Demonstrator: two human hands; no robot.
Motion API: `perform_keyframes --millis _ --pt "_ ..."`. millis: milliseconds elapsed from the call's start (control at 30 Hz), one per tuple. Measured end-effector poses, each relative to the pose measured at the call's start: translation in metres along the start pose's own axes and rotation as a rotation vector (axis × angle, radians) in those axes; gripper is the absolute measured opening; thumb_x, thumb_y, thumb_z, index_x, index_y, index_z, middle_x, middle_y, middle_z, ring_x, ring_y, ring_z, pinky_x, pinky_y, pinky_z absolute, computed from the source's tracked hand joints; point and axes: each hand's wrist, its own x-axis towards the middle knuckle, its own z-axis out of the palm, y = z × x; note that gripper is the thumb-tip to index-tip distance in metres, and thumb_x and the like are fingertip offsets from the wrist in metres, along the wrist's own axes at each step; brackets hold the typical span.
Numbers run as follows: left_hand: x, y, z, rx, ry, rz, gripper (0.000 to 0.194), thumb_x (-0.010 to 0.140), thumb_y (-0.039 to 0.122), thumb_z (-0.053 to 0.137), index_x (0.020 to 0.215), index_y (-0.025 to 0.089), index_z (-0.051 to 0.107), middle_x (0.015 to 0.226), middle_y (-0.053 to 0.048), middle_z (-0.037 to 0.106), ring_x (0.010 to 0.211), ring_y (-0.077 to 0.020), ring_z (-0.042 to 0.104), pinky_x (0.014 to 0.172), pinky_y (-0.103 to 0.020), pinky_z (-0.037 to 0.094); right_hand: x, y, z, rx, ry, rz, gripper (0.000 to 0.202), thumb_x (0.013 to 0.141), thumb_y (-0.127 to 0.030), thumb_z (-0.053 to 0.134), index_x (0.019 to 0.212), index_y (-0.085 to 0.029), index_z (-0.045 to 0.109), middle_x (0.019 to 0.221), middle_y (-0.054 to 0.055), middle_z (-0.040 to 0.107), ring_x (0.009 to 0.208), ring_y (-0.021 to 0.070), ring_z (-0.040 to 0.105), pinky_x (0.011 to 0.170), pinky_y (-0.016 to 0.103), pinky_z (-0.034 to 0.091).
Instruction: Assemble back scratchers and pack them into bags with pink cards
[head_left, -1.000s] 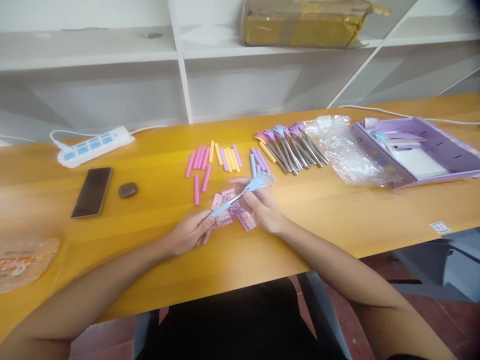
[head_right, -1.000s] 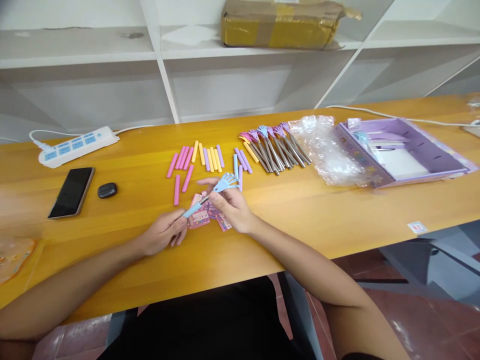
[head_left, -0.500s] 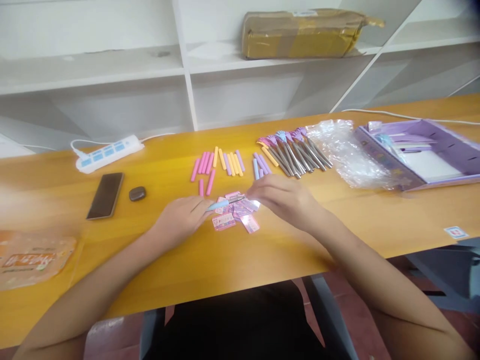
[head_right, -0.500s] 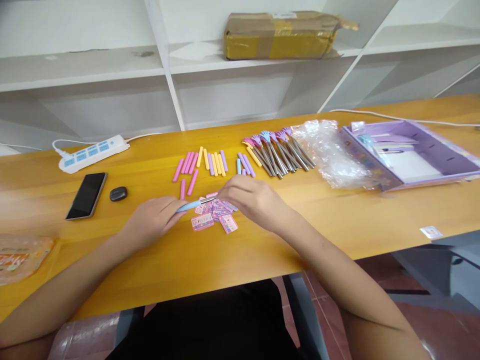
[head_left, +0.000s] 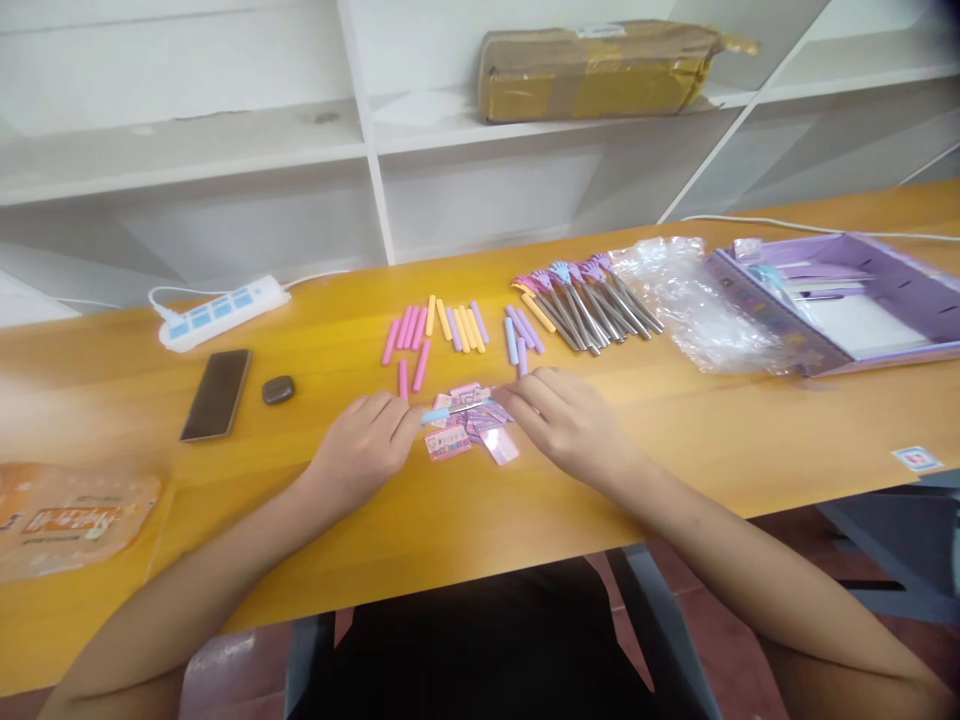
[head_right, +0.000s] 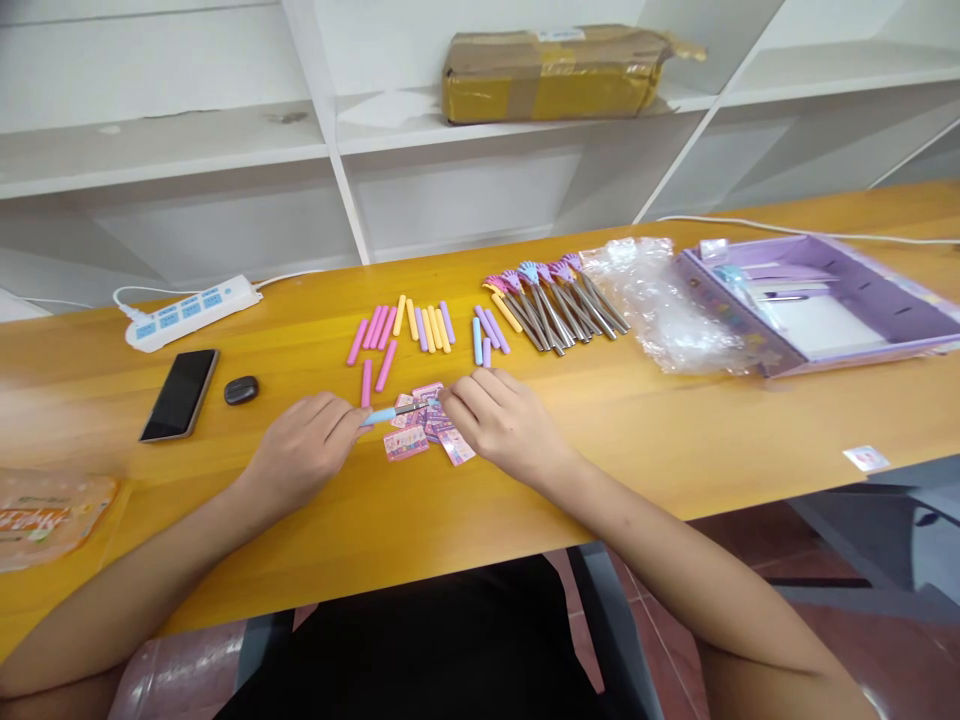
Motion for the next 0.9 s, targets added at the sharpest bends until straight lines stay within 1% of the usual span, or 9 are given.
perform_keyframes --millis 100,167,233,333,467,533,600,733,900 --pt "-0.001 -0.010 0.002 0.048 -0.025 -0.006 0.019 0.108 0.013 0.054 0.096 0.015 0.070 0.081 -0.006 0.063 0.074 -0.0221 0.054 0.066 -0.037 0.040 -0.014 0.015 0.000 -0.019 0.025 0.060 0.021 0.105 -0.006 0.057 0.098 -0.019 0.073 0.092 0.011 0.072 0.080 0.0231 0.052 0.071 0.038 0.042" --pt "-0.005 -0.025 0.005 0.085 -0.032 -0.026 0.021 0.109 0.016 0.053 0.096 0.016 0.070 0.081 -0.006 0.063 0.075 -0.0224 0.054 0.067 -0.037 0.040 -0.035 0.041 -0.002 -0.059 0.089 0.118 0.024 0.104 -0.007 0.057 0.100 -0.021 0.076 0.096 0.013 0.075 0.081 0.0230 0.053 0.071 0.039 0.042" --pt "-0.010 -0.047 0.011 0.118 -0.008 -0.058 0.023 0.110 0.020 0.053 0.095 0.016 0.070 0.081 -0.007 0.064 0.076 -0.0227 0.054 0.068 -0.037 0.039 -0.068 0.080 -0.007 -0.146 0.191 0.165 0.026 0.103 -0.010 0.059 0.096 -0.026 0.079 0.086 0.011 0.074 0.077 0.0208 0.052 0.069 0.037 0.040" --pt "-0.019 -0.084 0.017 0.162 0.039 -0.104 0.024 0.110 0.024 0.054 0.093 0.018 0.069 0.078 -0.006 0.063 0.074 -0.0232 0.053 0.066 -0.037 0.036 -0.131 0.148 -0.023 -0.335 0.211 0.314 0.034 0.103 -0.018 0.056 0.078 -0.024 0.078 0.067 0.010 0.062 0.068 0.0181 0.045 0.065 0.036 0.036" --pt "-0.026 -0.114 0.018 0.124 0.010 -0.153 0.024 0.109 0.027 0.055 0.089 0.021 0.067 0.077 -0.006 0.062 0.075 -0.0246 0.054 0.066 -0.038 0.035 -0.205 0.209 -0.054 -0.501 0.125 0.650 0.036 0.091 -0.035 0.064 0.058 -0.020 0.062 0.064 0.005 0.049 0.061 0.0159 0.034 0.063 0.035 0.029" --pt "-0.026 -0.116 0.016 0.096 -0.003 -0.168 0.023 0.109 0.029 0.056 0.091 0.022 0.067 0.078 -0.006 0.062 0.076 -0.0248 0.055 0.067 -0.038 0.035 -0.225 0.220 -0.066 -0.530 0.119 0.728 0.037 0.088 -0.036 0.065 0.056 -0.020 0.056 0.062 0.003 0.044 0.060 0.0157 0.032 0.063 0.035 0.029" --pt "-0.025 -0.114 0.016 0.071 -0.012 -0.169 0.023 0.109 0.029 0.056 0.091 0.022 0.068 0.079 -0.006 0.063 0.077 -0.0247 0.055 0.067 -0.038 0.035 -0.232 0.222 -0.072 -0.525 0.126 0.722 0.036 0.086 -0.035 0.066 0.055 -0.021 0.053 0.063 0.003 0.044 0.061 0.0169 0.035 0.064 0.035 0.031" --pt "-0.023 -0.109 0.017 0.032 -0.057 -0.142 0.024 0.110 0.028 0.055 0.091 0.020 0.070 0.081 -0.006 0.065 0.076 -0.0240 0.056 0.068 -0.037 0.037 -0.222 0.217 -0.068 -0.506 0.104 0.730 0.037 0.087 -0.035 0.065 0.055 -0.022 0.051 0.064 0.005 0.049 0.063 0.0195 0.043 0.063 0.035 0.034" --pt "-0.027 -0.109 0.019 0.000 -0.098 -0.192 0.025 0.111 0.029 0.054 0.101 0.019 0.074 0.092 -0.008 0.071 0.083 -0.0242 0.060 0.068 -0.036 0.039 -0.209 0.208 -0.061 -0.497 -0.032 0.819 0.028 0.088 -0.037 0.071 0.065 -0.022 0.065 0.072 0.008 0.058 0.068 0.0233 0.053 0.065 0.036 0.038"
